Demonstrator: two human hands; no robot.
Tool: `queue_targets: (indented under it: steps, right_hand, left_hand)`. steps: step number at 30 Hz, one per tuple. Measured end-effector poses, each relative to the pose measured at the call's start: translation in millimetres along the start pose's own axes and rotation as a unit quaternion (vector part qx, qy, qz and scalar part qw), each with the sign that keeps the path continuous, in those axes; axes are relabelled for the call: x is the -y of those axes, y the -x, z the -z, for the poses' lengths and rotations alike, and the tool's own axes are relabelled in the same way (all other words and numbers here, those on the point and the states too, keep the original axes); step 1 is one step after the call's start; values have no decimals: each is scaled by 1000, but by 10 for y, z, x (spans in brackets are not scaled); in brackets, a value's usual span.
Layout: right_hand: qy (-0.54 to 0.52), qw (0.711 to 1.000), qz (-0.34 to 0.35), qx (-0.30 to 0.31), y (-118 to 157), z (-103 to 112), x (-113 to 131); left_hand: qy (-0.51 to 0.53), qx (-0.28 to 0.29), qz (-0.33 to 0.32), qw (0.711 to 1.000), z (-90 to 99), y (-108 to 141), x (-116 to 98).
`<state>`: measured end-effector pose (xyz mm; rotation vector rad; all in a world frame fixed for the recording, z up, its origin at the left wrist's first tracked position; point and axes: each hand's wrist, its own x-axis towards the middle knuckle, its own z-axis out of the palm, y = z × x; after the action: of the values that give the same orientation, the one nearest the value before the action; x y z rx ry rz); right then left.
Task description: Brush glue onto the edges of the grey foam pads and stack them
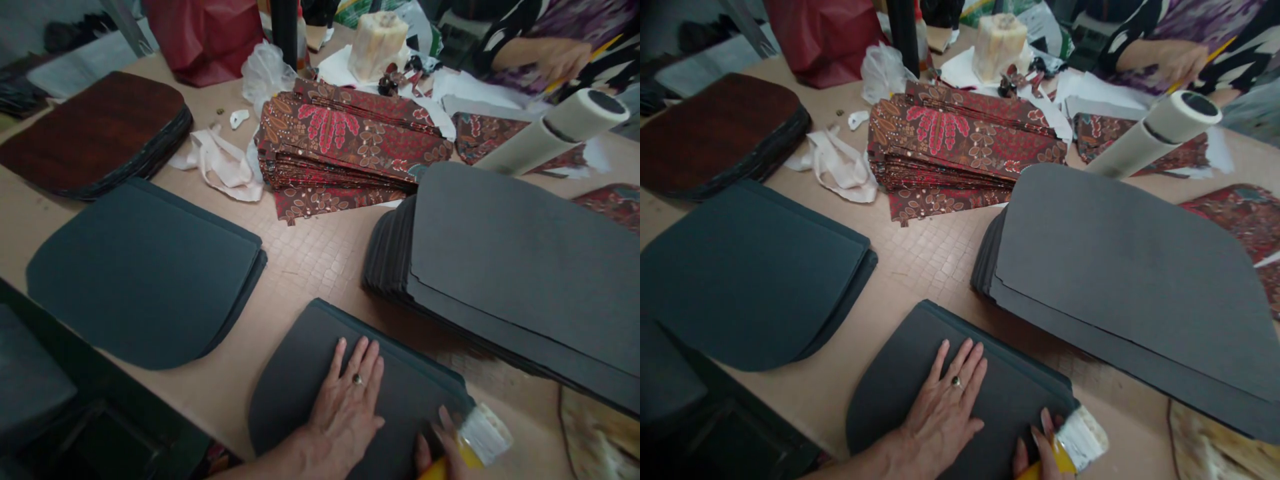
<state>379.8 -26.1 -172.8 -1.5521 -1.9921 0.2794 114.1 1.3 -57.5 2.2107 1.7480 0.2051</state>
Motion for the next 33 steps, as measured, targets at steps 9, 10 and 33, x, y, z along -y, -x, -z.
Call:
queue_targets:
  steps: [9,10,33]
  right_hand:
    - [4,998,70,5,-96,57,16]
    - [6,998,70,4,-95,56,4]
    - [12,999,-35,27,-308,147,435]
  left_hand:
    - [-51,-45,184,980,192,477,507]
    - [-55,-56,194,978,224,481,538]
    - [24,-6,28,999,54,-254,245]
